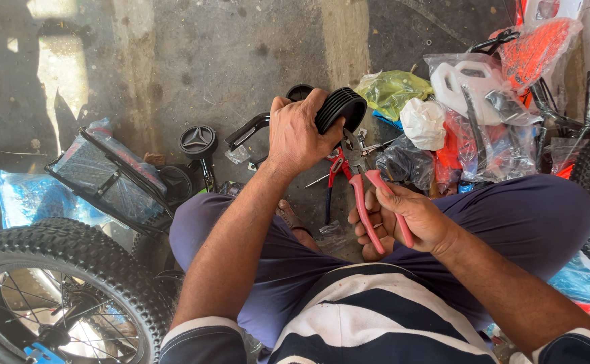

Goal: The person sits on the floor and assembles a bicycle wheel hub. They unpack a metal axle and bearings from a plastic bag, insert the axle into the hub, and use pliers to secure a retaining clip. The person then fits a white plastic hub cap onto the assembly and presses it into place.

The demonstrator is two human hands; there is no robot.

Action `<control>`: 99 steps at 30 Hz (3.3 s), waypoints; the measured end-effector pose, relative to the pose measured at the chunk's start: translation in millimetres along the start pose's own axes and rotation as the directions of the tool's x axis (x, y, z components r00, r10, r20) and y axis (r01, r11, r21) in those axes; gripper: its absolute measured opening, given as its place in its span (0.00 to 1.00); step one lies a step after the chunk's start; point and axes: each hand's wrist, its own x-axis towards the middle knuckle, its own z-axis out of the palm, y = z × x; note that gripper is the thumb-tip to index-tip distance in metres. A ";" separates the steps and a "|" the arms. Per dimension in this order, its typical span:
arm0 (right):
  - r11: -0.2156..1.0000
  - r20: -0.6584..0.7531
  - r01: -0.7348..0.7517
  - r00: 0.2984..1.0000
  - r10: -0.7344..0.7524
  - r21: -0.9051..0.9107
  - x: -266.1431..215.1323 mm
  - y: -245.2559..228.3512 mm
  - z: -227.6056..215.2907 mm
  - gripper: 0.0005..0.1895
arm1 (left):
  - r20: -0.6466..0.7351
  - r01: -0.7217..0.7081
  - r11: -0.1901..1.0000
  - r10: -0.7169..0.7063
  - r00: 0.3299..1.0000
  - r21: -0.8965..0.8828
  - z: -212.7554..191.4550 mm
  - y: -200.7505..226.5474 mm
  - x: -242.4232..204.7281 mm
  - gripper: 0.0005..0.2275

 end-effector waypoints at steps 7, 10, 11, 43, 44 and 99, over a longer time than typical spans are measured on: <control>1.000 -0.019 0.013 1.000 -0.013 0.020 -0.8 4.2 -8.2 0.23 | 0.019 -0.022 1.000 0.022 1.000 0.008 -0.9 2.1 -0.5 0.13; 0.999 -0.068 0.037 0.997 -0.035 0.036 2.0 8.4 -10.6 0.19 | 0.072 -0.014 0.999 0.012 0.997 0.031 -2.6 3.4 0.6 0.12; 0.998 -0.091 0.048 0.995 -0.044 0.035 3.0 9.3 -10.4 0.18 | 0.098 -0.009 0.999 0.004 0.995 0.044 -3.1 3.6 1.0 0.12; 0.999 -0.102 -0.040 0.994 0.040 0.000 -8.7 -0.5 -1.7 0.21 | -0.041 -0.042 0.999 0.042 0.998 0.015 24.6 0.5 -16.1 0.13; 0.999 -0.058 -0.013 0.998 0.015 0.037 -7.8 1.7 0.1 0.22 | -0.098 -0.066 0.998 0.065 0.993 0.000 23.0 0.5 -15.4 0.14; -0.239 -0.041 -0.202 0.836 -0.547 -0.950 1.1 -28.5 17.6 0.29 | 0.048 -0.182 0.958 0.176 0.983 0.221 27.1 2.3 -16.2 0.25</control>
